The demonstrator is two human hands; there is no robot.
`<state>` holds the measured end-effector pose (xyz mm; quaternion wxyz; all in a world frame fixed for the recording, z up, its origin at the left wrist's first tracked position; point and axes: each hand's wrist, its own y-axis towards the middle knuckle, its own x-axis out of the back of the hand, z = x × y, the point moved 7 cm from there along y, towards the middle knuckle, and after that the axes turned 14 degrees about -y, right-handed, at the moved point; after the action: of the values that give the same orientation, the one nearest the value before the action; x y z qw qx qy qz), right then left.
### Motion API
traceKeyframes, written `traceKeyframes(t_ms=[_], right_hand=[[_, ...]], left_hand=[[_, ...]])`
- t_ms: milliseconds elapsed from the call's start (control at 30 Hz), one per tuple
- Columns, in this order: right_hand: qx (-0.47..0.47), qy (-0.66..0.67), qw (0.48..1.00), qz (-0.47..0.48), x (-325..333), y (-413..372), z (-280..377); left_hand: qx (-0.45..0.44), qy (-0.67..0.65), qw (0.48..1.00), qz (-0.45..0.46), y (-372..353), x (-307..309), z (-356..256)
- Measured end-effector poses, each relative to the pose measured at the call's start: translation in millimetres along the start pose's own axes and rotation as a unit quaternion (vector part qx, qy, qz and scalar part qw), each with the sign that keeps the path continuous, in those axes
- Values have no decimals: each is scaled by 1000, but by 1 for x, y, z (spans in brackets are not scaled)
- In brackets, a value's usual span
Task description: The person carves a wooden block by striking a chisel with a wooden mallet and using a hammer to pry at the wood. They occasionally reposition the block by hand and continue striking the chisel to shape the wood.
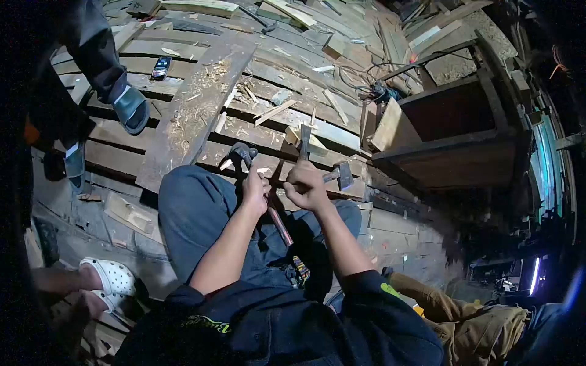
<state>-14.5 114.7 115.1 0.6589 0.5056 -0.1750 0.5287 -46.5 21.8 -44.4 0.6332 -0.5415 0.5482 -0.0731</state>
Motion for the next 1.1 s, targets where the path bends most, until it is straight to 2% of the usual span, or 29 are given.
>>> traceKeyframes(t_ms=[33, 67, 100, 133, 167, 200, 233, 300, 367, 433, 467, 500, 600, 633, 733, 767, 833, 867, 933, 1033, 1067, 1100], right_hand=[[-25, 27, 997, -69, 7, -2, -5], [-98, 54, 988, -106, 19, -5, -15], [-210, 180, 947, -163, 32, -7, -27], [-215, 281, 905, -234, 51, -2, -32], [-192, 289, 898, -270, 73, 3, -36], [-236, 322, 858, -323, 92, 1, -33], [-201, 305, 869, -335, 111, 4, -22], [-204, 333, 861, -327, 130, -12, -14], [-160, 288, 912, -244, 132, -23, 20], [-162, 238, 941, -179, 114, -41, 50], [-133, 225, 953, -154, 98, -53, 57], [-141, 167, 967, -128, 87, -65, 66], [-105, 88, 990, -28, 53, -78, 91], [-86, 81, 993, 7, 43, -86, 95], [-85, 107, 971, 197, 21, -95, 108], [-96, 121, 964, 215, 21, -98, 111], [-148, 143, 960, 188, 43, -98, 109], [-143, 132, 966, 167, 59, -95, 103], [-139, 197, 970, 30, 106, -61, 114], [-20, 240, 964, -110, 163, -12, 164], [26, 270, 955, -117, 172, 3, 185], [78, 274, 956, -74, 179, 20, 204]], left_hand=[[14, -16, 1000, -5, -1, 0, 0], [15, -26, 1000, 5, 0, 0, 0], [16, -27, 1000, 4, 1, 2, 3], [16, -47, 999, 2, 4, 3, 4], [16, -67, 998, 2, 5, 2, 5], [21, -61, 998, -2, 2, 1, 4], [20, -63, 998, 0, 0, -2, 4], [-26, -22, 999, -10, -5, -5, 0], [-20, -14, 1000, -11, -4, -2, 4], [-1, -35, 999, 8, -4, -4, 9], [-15, -35, 999, 7, -5, -3, 7], [-15, -31, 999, 7, 0, 0, 8], [6, -107, 994, 16, -1, 0, 2], [3, -102, 995, 15, -3, 0, 0], [-5, -85, 996, 3, 3, 5, 3], [-14, -76, 997, 1, 1, 5, 3], [-17, -77, 997, 19, 2, 4, 2], [-14, -71, 997, 17, -6, 0, 0], [-14, -68, 998, 10, -3, 1, 0], [-16, -59, 998, 25, 6, 3, 3], [-7, -50, 998, 32, 7, 3, 4], [-1, -42, 998, 37, 8, 3, 5]])
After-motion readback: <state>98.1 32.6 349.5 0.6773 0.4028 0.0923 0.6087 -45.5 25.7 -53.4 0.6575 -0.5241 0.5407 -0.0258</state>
